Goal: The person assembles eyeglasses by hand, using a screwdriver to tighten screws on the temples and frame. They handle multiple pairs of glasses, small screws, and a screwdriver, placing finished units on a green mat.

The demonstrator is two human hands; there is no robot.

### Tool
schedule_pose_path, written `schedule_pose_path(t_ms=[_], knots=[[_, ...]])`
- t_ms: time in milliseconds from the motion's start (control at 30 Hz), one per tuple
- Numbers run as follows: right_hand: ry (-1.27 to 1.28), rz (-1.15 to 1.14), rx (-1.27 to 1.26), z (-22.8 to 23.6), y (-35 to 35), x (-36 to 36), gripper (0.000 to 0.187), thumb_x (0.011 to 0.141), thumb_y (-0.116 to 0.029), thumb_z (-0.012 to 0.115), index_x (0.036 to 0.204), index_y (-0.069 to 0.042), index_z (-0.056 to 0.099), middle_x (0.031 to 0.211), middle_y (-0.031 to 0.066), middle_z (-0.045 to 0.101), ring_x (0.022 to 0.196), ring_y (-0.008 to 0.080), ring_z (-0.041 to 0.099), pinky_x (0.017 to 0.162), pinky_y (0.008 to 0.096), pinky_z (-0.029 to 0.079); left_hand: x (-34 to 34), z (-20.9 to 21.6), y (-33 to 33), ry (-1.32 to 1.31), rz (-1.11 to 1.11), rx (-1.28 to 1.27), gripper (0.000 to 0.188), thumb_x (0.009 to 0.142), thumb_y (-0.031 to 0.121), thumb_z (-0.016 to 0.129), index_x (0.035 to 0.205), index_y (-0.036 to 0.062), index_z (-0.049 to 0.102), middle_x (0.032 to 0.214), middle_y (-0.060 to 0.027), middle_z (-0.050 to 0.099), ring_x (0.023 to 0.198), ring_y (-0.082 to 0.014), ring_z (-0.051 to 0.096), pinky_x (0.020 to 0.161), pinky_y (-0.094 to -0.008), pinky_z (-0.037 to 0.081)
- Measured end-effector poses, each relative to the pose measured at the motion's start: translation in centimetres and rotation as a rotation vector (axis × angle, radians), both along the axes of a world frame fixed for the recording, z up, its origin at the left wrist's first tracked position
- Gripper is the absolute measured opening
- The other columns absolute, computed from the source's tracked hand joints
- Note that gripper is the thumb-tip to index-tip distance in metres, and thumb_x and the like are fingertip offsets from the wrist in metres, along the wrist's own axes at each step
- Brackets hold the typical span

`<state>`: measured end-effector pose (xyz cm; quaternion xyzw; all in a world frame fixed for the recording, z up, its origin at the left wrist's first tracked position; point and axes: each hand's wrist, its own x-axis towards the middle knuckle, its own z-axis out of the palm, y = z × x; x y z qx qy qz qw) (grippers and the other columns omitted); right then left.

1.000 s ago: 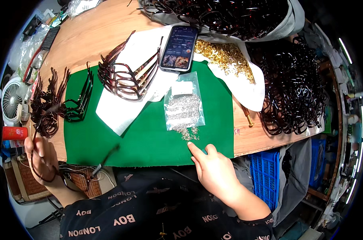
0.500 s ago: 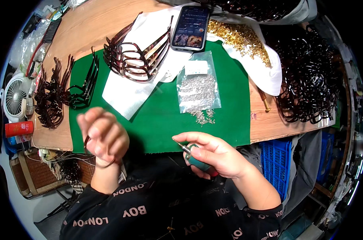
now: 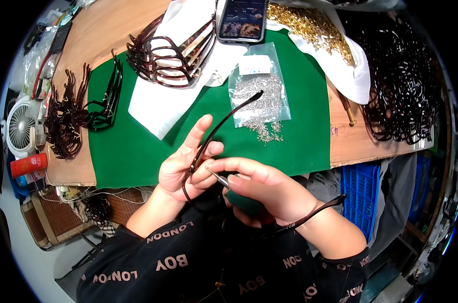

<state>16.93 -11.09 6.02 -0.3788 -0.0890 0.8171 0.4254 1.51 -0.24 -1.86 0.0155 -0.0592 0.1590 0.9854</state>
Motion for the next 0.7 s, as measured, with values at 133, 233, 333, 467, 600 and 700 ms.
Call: schedule_pose_path(t_ms=[133,233,333,467,600,700], knots=[[-0.038,0.016,-0.062,0.4,0.8,-0.3,0.036,0.092,-0.023,0.045,0.125,-0.008,0.041,0.075,0.0021,0.052,0.044,0.0097,0.048,0.035,0.0189,0.032,-0.4,0.1,-0.1,0.128,-0.019,0.036,0.053,0.091,0.008,0.042,0.140,0.0174,0.023,0.123,-0.0235,0.049,0.055,-0.0071,0.045,0.047,-0.0189,0.026],[-0.025,-0.010,-0.089,0.7,0.9,-0.4,0.036,0.092,-0.024,0.047,0.123,-0.008,0.041,0.076,0.0011,0.051,0.047,0.0090,0.049,0.037,0.0185,0.034,-0.2,-0.4,-0.1,0.049,-0.019,0.020,0.051,0.091,0.008,0.041,0.140,0.0171,0.026,0.122,-0.0243,0.050,0.055,-0.0065,0.044,0.047,-0.0186,0.027],[0.007,-0.010,-0.098,0.8,0.9,-0.2,0.036,0.091,-0.024,0.048,0.123,-0.008,0.041,0.077,0.0008,0.051,0.049,0.0085,0.049,0.038,0.0185,0.036,-0.2,-0.5,-0.1,0.021,-0.023,0.042,0.050,0.092,0.008,0.041,0.139,0.0167,0.028,0.121,-0.0239,0.050,0.052,-0.0063,0.040,0.048,-0.0187,0.028],[-0.015,-0.007,-0.083,0.7,0.8,-0.1,0.035,0.092,-0.024,0.048,0.122,-0.008,0.041,0.077,0.0006,0.051,0.050,0.0077,0.050,0.038,0.0175,0.036,-0.1,-0.4,-0.2,0.012,-0.036,0.035,0.049,0.092,0.008,0.042,0.138,0.0165,0.029,0.118,-0.0223,0.052,0.050,-0.0068,0.035,0.048,-0.0189,0.029],[-0.153,0.044,-0.091,1.2,0.8,-0.2,0.032,0.092,-0.025,0.047,0.119,-0.008,0.043,0.077,0.0005,0.051,0.050,0.0073,0.052,0.038,0.0164,0.036,-0.3,-0.6,-0.2,0.061,-0.056,0.103,0.047,0.092,0.010,0.042,0.137,0.0163,0.031,0.117,-0.0209,0.053,0.051,-0.0075,0.033,0.049,-0.0192,0.030],[-0.196,0.050,-0.089,1.3,0.6,-0.3,0.029,0.092,-0.025,0.047,0.116,-0.007,0.045,0.079,0.0008,0.054,0.050,0.0069,0.053,0.037,0.0160,0.035,-0.2,-0.6,-0.3,0.060,-0.068,0.126,0.046,0.092,0.011,0.042,0.137,0.0171,0.032,0.118,-0.0203,0.053,0.051,-0.0080,0.034,0.051,-0.0205,0.033]])
